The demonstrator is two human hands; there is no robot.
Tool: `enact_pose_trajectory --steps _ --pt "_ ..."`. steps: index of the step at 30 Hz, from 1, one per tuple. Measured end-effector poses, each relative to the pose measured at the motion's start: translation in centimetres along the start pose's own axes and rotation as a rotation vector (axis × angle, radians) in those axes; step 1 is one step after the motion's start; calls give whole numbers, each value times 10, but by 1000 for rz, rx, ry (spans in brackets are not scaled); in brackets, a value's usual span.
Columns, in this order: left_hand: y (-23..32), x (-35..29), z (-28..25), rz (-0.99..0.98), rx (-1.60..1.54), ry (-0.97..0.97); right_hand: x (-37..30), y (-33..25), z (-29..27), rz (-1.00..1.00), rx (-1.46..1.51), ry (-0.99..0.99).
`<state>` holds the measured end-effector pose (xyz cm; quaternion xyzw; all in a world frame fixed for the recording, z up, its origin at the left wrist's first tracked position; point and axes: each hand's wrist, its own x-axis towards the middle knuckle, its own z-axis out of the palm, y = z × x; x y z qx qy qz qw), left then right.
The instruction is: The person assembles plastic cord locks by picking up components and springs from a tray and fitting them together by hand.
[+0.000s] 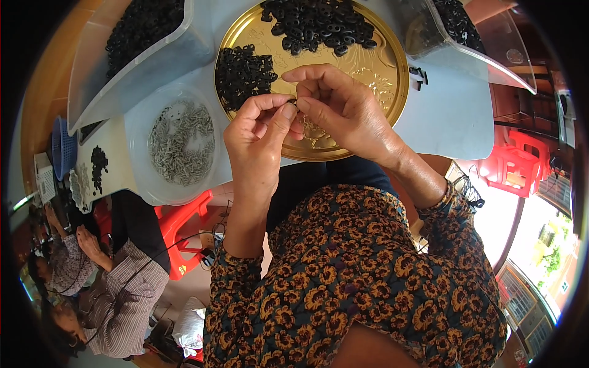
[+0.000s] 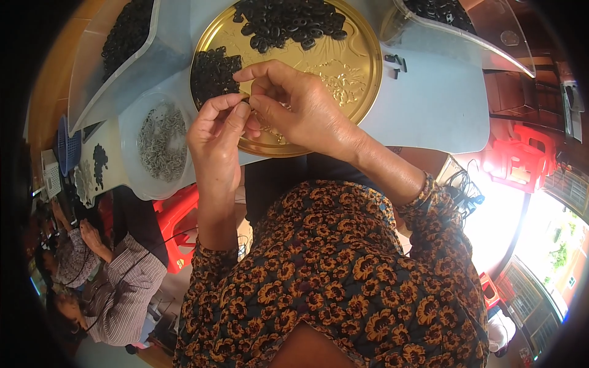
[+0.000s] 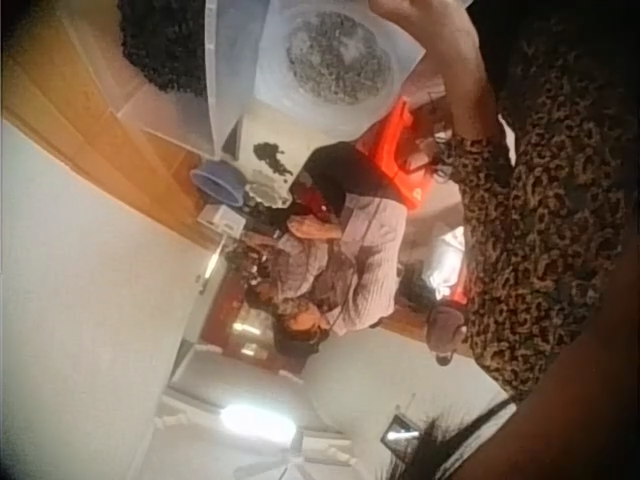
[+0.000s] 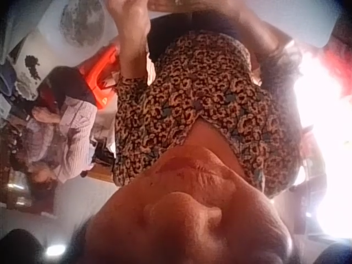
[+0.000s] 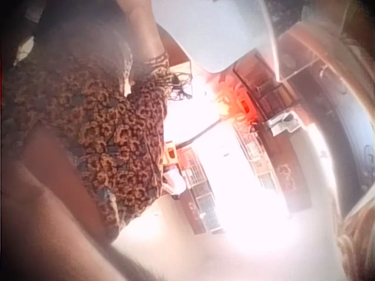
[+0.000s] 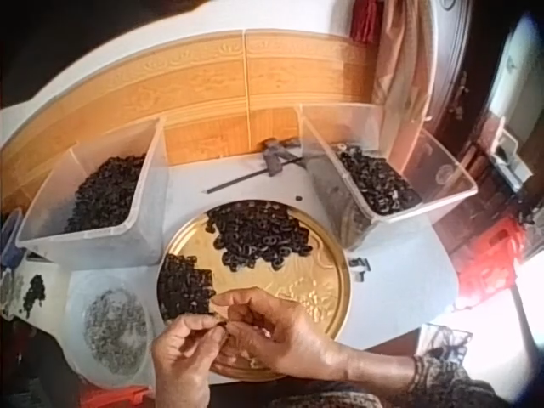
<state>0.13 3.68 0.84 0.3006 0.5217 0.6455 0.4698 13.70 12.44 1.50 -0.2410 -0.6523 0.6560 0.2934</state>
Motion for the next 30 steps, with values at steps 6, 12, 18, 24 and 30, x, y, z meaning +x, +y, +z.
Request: enact_pose_trajectory --steps 6,12,18,24,30 --pt "1 6 4 0 -115 40 5 4 2 -41 50 108" --pt "4 0 2 4 -104 39 -2 7 -3 -27 176 146" --pt "6 -2 7 33 -75 37 -4 11 -5 -46 70 90" --pt "6 -3 7 37 -52 31 -4 4 -5 59 210 86" --pt "4 -7 10 5 -38 -15 -8 10 -6 -49 133 109"
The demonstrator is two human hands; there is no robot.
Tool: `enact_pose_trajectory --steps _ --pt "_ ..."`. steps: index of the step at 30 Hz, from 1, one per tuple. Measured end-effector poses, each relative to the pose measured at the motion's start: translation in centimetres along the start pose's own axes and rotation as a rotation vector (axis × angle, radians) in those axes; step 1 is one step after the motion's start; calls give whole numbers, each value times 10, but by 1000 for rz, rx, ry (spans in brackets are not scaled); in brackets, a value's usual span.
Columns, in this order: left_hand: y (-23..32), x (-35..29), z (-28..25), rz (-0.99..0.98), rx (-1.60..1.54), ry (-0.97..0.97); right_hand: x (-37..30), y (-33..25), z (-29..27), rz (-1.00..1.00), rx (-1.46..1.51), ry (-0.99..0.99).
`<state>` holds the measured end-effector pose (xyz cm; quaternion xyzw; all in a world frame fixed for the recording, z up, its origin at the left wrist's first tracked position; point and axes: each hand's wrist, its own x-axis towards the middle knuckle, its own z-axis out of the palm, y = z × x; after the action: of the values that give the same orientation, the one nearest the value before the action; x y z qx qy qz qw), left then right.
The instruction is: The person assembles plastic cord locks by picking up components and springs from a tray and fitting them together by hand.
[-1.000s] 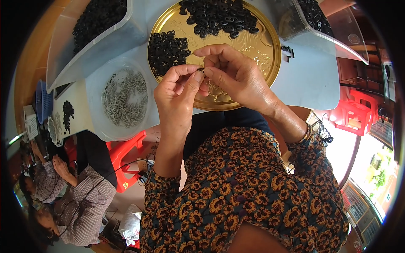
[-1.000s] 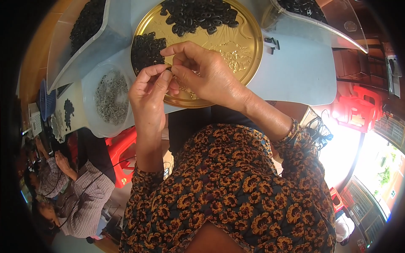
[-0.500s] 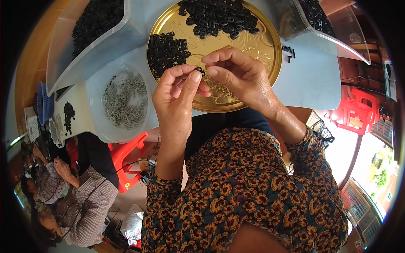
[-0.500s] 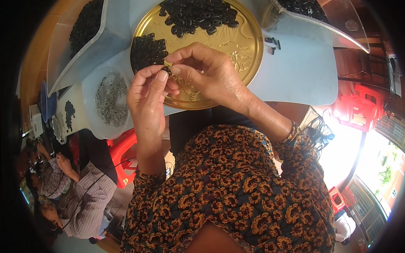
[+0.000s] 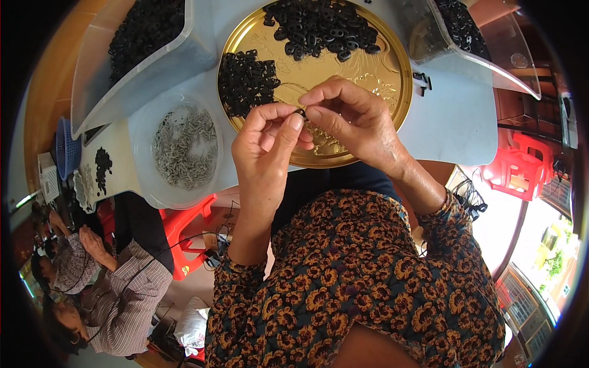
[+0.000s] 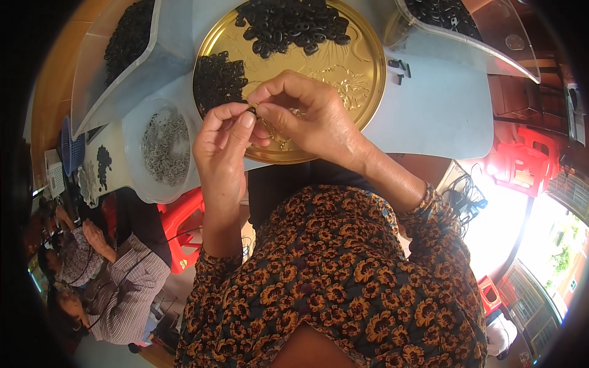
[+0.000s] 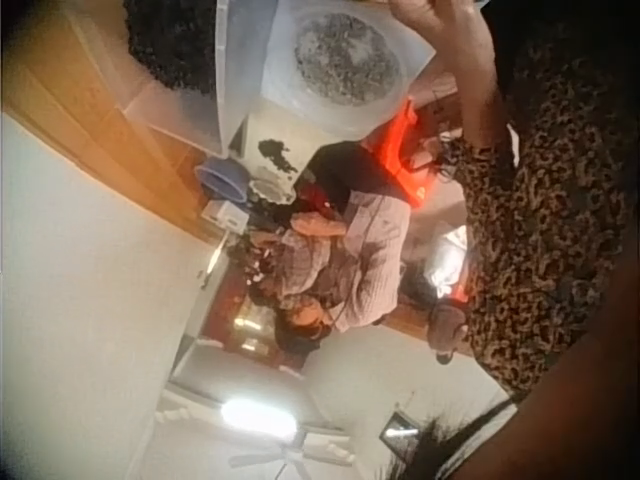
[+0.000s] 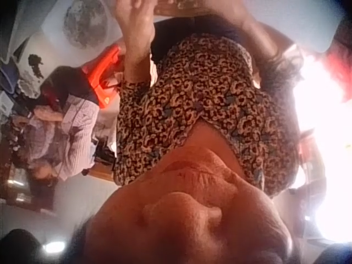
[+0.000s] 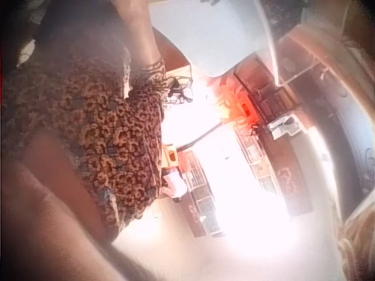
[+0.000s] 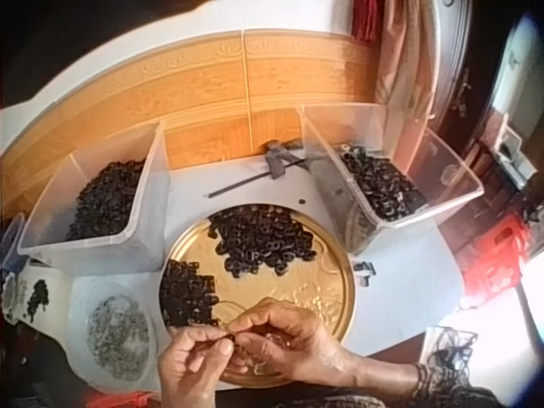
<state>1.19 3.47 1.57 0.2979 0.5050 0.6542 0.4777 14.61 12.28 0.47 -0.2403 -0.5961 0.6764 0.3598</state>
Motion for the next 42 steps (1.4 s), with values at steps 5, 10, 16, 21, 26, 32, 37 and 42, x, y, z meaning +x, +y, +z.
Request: enact_pose_trajectory --steps 5,10,16,21,26,32,37,42 --pt "1 -9 -2 -77 23 -29 -6 -10 -4 -122 -295 -43" --pt "1 -12 -3 -114 32 -63 -9 -16 -6 -171 -364 -74" --pt "2 -11 -3 -149 -21 -110 -9 -15 -8 -258 -455 -77" --pt "2 -11 -1 -110 -8 -79 -13 -13 2 -189 -381 14" --pt "-1 -10 0 -26 7 -46 -16 -10 7 -70 -222 61" --pt "-2 -8 -1 14 62 -43 -16 -15 8 164 -39 67" --pt "-4 8 0 -64 62 -36 -7 -8 -3 188 -49 62" --pt "4 12 0 -65 8 -38 1 -20 -8 208 18 98"
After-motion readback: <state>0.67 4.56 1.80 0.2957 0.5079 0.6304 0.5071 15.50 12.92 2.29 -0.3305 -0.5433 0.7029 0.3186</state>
